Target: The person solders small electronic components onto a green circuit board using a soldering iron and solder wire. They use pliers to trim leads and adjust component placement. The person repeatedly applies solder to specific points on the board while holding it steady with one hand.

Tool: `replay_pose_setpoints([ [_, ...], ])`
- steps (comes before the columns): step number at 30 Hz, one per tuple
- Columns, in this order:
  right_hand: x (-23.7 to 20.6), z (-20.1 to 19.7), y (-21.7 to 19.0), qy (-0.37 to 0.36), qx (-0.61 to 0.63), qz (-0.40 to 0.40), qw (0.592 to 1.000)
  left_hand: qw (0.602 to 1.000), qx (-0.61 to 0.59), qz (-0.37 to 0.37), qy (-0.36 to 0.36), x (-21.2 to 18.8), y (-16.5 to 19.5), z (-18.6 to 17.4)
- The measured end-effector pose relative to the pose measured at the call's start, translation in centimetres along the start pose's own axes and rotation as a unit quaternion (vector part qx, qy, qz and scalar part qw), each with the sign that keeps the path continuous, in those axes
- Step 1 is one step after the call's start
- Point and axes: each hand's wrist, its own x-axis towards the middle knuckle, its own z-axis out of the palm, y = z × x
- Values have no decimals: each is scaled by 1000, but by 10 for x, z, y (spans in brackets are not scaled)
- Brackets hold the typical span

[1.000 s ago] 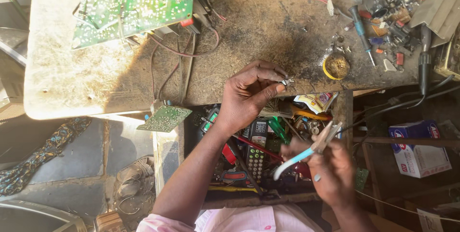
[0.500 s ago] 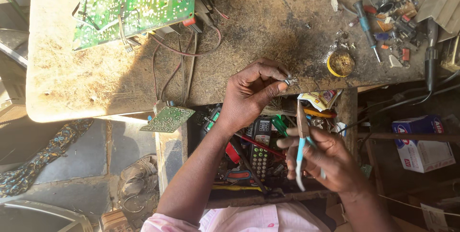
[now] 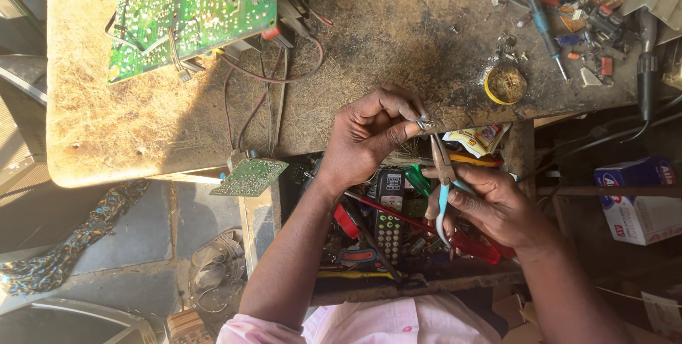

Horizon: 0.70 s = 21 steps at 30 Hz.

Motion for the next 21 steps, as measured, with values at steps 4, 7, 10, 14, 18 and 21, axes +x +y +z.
replay_pose_setpoints([
  [4, 5, -1, -2, -14, 1, -13, 1000, 1000, -5, -18, -3, 1, 1, -1],
  [7, 7, -3, -2, -13, 10, -2, 1000, 1000, 0, -18, -8, 1, 1, -2],
  [10, 8, -5, -1, -14, 9, 8, 1000, 1000, 1, -19, -14, 1, 1, -2],
  [14, 10, -6, 0, -22, 11, -3, 1000, 999, -5, -23, -22, 1, 1, -3],
  [18, 12, -6, 0, -8, -5, 17, 1000, 999, -4, -27, -25, 1, 2, -4],
  [21, 14, -6, 0, -9, -29, 0, 1000, 999, -3, -28, -30, 1, 2, -4],
])
